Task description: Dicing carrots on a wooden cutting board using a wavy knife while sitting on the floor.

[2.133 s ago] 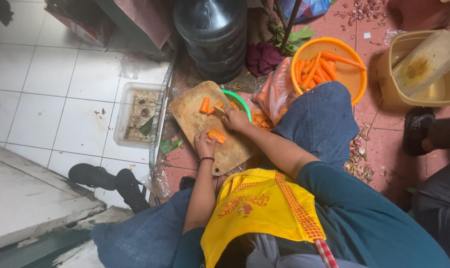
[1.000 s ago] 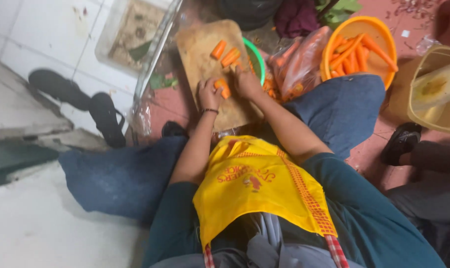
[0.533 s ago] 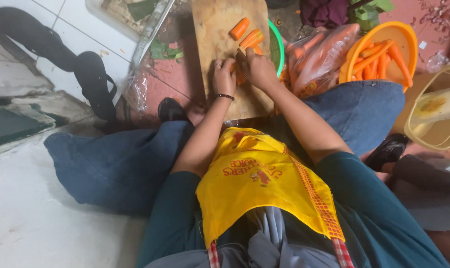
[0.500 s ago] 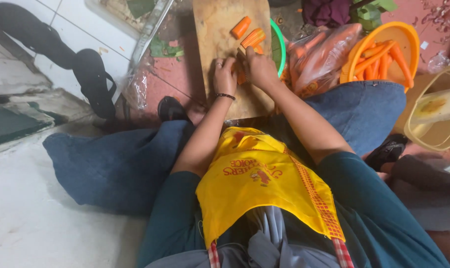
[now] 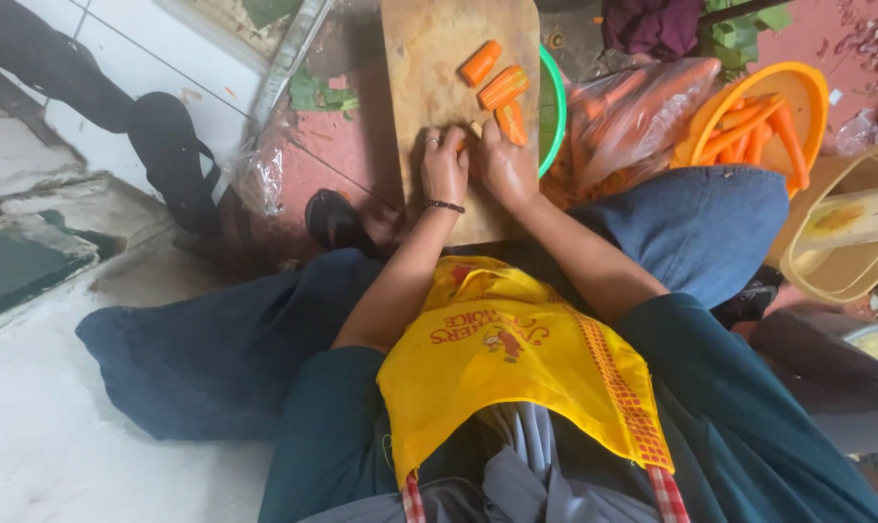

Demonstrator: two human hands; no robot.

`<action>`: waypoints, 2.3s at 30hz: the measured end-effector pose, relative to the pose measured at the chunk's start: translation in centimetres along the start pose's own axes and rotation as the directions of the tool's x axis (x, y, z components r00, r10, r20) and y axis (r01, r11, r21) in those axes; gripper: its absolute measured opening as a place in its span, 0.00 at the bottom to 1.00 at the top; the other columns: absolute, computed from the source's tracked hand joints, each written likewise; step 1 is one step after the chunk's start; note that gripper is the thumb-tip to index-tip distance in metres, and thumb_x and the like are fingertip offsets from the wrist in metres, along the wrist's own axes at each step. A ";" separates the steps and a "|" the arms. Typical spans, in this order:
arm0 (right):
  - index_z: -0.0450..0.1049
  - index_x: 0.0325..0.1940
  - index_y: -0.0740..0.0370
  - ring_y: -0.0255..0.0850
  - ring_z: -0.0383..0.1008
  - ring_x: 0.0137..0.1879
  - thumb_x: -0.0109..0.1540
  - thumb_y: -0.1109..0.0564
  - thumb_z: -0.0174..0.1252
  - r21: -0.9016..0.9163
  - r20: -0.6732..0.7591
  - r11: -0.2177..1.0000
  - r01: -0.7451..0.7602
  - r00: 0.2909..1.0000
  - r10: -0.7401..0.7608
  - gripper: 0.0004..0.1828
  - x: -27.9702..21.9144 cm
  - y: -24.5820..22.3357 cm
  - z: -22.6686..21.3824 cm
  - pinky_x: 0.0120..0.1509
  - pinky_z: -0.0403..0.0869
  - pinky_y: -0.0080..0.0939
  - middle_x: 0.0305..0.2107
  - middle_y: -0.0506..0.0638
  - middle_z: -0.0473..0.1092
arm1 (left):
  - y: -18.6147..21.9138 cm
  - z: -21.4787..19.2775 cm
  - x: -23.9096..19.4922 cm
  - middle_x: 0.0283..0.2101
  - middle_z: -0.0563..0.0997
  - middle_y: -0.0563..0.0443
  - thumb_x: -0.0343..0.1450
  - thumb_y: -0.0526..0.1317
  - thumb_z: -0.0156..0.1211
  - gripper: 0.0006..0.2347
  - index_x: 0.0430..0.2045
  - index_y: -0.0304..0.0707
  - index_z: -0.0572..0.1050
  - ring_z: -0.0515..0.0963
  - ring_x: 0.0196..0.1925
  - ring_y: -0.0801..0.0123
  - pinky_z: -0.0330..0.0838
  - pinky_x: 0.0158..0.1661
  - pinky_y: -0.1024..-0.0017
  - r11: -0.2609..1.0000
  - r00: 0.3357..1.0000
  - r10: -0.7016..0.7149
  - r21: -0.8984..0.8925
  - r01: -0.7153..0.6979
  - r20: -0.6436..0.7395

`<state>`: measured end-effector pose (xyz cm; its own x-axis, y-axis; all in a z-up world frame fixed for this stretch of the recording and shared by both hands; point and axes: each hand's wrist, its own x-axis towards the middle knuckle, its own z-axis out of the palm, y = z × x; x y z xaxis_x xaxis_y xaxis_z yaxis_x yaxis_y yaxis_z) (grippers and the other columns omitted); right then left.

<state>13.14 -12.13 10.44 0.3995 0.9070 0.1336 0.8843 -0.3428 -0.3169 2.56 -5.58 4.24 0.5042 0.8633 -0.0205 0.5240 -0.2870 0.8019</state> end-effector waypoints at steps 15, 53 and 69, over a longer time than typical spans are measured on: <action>0.63 0.45 0.67 0.68 0.77 0.36 0.64 0.59 0.56 -0.039 0.430 0.999 -0.007 0.902 0.024 0.11 5.1 -1.2 -1.9 0.38 0.73 0.65 0.27 0.69 0.74 | -1.7 1.5 -0.2 0.60 0.70 0.28 0.64 0.22 0.54 0.20 0.50 0.35 0.72 0.74 0.54 0.33 0.74 0.47 0.53 1.000 1.000 -0.026 -0.015 0.025 -0.013; 0.61 0.60 0.73 0.66 0.76 0.33 0.64 0.58 0.61 0.278 -0.059 0.945 -0.174 0.978 0.198 0.25 -0.1 5.6 -1.2 0.36 0.74 0.61 0.29 0.69 0.75 | -2.1 3.6 -0.1 0.52 0.71 0.32 0.66 0.34 0.64 0.16 0.48 0.36 0.70 0.77 0.49 0.42 0.75 0.48 0.56 0.982 0.989 0.013 -0.185 -0.041 -0.150; 0.66 0.50 0.63 0.67 0.77 0.38 0.63 0.50 0.54 0.127 0.156 0.850 -0.510 0.857 0.491 0.17 -4.1 5.9 -4.0 0.40 0.73 0.68 0.31 0.68 0.75 | 3.7 1.4 0.0 0.57 0.65 0.32 0.63 0.41 0.73 0.22 0.48 0.38 0.69 0.69 0.55 0.40 0.69 0.52 0.51 0.850 0.970 0.215 0.468 -0.242 0.111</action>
<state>17.67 -18.88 11.76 0.7390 0.6471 -0.1875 0.5175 -0.7234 -0.4570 5.45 -7.21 6.43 0.6784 0.7296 0.0866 0.6442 -0.6473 0.4074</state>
